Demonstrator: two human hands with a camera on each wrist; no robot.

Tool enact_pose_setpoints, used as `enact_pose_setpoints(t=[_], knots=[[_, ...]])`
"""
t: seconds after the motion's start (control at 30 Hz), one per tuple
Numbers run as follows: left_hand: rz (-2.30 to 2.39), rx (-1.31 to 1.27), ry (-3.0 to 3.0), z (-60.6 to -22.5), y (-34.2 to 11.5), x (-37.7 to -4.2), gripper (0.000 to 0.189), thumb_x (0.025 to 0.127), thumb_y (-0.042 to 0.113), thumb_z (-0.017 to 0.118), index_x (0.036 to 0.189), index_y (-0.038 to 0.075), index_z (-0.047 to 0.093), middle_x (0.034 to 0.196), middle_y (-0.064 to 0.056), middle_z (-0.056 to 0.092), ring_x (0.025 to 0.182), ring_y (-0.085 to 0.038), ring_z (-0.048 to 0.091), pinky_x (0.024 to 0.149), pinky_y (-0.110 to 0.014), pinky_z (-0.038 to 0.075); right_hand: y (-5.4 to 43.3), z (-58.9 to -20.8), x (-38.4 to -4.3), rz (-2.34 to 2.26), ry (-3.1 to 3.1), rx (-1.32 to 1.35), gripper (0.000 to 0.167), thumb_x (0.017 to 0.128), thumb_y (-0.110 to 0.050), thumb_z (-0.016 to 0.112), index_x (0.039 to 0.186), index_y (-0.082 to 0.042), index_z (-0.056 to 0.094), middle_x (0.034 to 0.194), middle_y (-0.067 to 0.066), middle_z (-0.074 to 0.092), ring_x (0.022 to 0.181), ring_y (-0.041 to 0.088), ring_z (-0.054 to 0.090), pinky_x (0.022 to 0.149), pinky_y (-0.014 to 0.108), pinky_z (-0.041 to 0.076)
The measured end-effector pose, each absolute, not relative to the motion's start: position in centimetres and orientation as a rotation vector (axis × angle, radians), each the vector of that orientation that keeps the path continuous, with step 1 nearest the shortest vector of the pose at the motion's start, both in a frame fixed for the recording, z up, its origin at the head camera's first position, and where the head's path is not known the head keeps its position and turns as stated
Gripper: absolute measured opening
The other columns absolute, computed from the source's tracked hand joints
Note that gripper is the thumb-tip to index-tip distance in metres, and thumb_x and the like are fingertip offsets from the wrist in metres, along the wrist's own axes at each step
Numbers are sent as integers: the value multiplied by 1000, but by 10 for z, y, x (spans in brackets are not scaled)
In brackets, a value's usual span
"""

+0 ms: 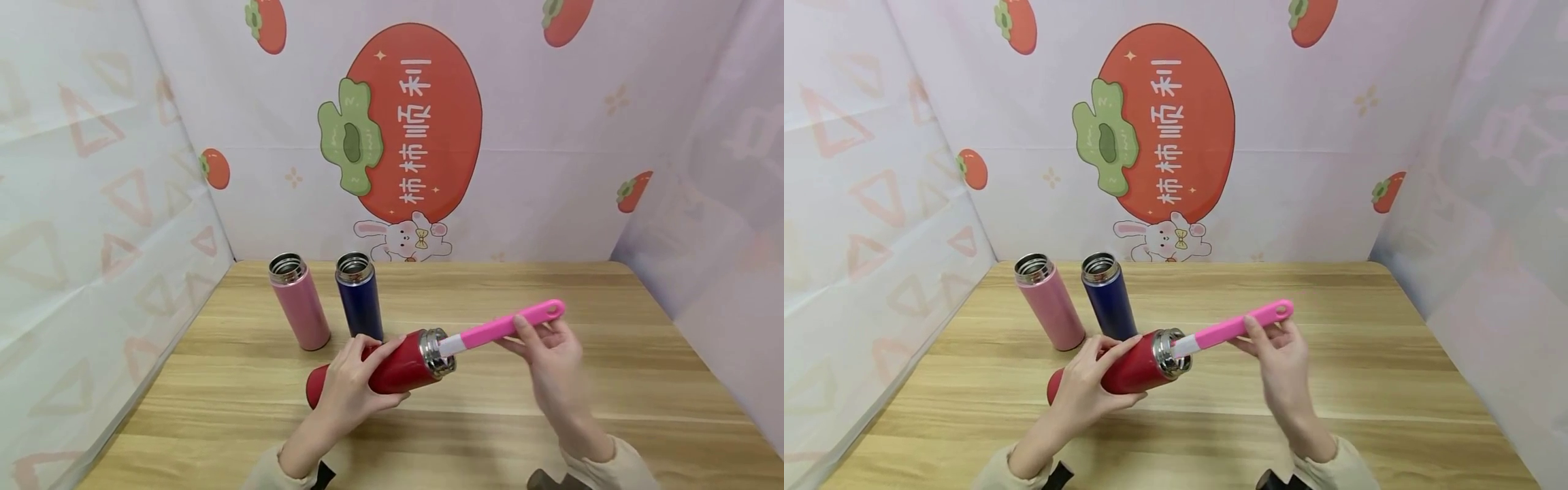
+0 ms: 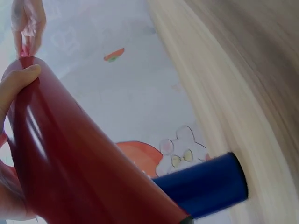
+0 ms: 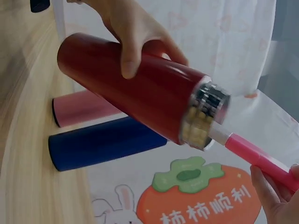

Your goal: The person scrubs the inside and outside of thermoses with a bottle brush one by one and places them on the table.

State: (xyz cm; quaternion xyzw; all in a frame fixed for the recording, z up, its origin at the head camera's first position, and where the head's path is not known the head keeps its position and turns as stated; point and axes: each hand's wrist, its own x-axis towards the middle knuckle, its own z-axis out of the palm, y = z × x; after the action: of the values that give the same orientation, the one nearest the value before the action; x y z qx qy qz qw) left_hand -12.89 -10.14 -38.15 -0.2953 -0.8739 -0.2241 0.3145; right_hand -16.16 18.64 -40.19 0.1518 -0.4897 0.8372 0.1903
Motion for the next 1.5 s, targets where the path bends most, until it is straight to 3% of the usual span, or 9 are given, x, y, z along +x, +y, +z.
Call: enact_pose_setpoints(t=[0.27, 0.67, 0.77, 0.87, 1.0, 1.1, 1.5], knots=[[-624, -780, -2279, -379, -94, -130, 74, 51, 36, 83, 119, 26, 54, 93, -2, 51, 84, -14, 49, 65, -29, 47, 191, -488, -200, 2314, -1554, 416, 32, 87, -1, 51, 116, 4, 41, 108, 32, 50, 95, 47, 53, 76, 50, 45], [-633, -766, -2320, -379, -94, -130, 72, 54, 37, 82, 120, 27, 53, 94, -2, 51, 85, -14, 49, 66, -32, 48, 193, -490, -205, 2351, -1500, 431, 32, 88, 0, 50, 117, 5, 40, 109, 34, 50, 96, 48, 51, 77, 51, 44], [-626, -755, -2332, -380, -95, -130, 72, 55, 37, 81, 120, 27, 53, 94, -1, 51, 85, -13, 49, 66, -30, 47, 199, -480, -203, 2374, -1404, 491, 29, 88, 5, 45, 116, 6, 40, 107, 33, 51, 95, 47, 53, 76, 51, 44], [-620, -753, -2334, -381, -97, -130, 73, 54, 37, 82, 121, 28, 52, 94, -1, 51, 85, -13, 49, 66, -29, 47, 197, -440, -186, 2396, -1317, 508, 23, 88, 9, 43, 111, 9, 42, 101, 31, 55, 90, 43, 56, 74, 49, 45], [-604, -751, -2318, -383, -99, -131, 75, 52, 37, 83, 121, 28, 52, 93, -1, 51, 84, -14, 50, 66, -30, 47, 180, -370, -149, 2359, -1278, 380, 14, 86, 3, 50, 98, 10, 46, 87, 20, 62, 79, 29, 64, 69, 41, 49], [-599, -749, -2306, -383, -101, -131, 76, 51, 37, 83, 120, 28, 53, 93, -1, 51, 83, -14, 50, 66, -30, 47, 172, -339, -134, 2349, -1236, 280, 7, 85, 3, 52, 90, 7, 49, 78, 14, 64, 71, 21, 65, 64, 37, 50], [-559, -781, -2293, -380, -104, -134, 76, 52, 37, 82, 121, 28, 51, 93, -2, 51, 83, -15, 51, 64, -30, 47, 186, -323, -130, 2386, -1112, 191, 5, 83, 7, 53, 87, 9, 51, 71, 15, 61, 66, 23, 64, 61, 37, 50]])
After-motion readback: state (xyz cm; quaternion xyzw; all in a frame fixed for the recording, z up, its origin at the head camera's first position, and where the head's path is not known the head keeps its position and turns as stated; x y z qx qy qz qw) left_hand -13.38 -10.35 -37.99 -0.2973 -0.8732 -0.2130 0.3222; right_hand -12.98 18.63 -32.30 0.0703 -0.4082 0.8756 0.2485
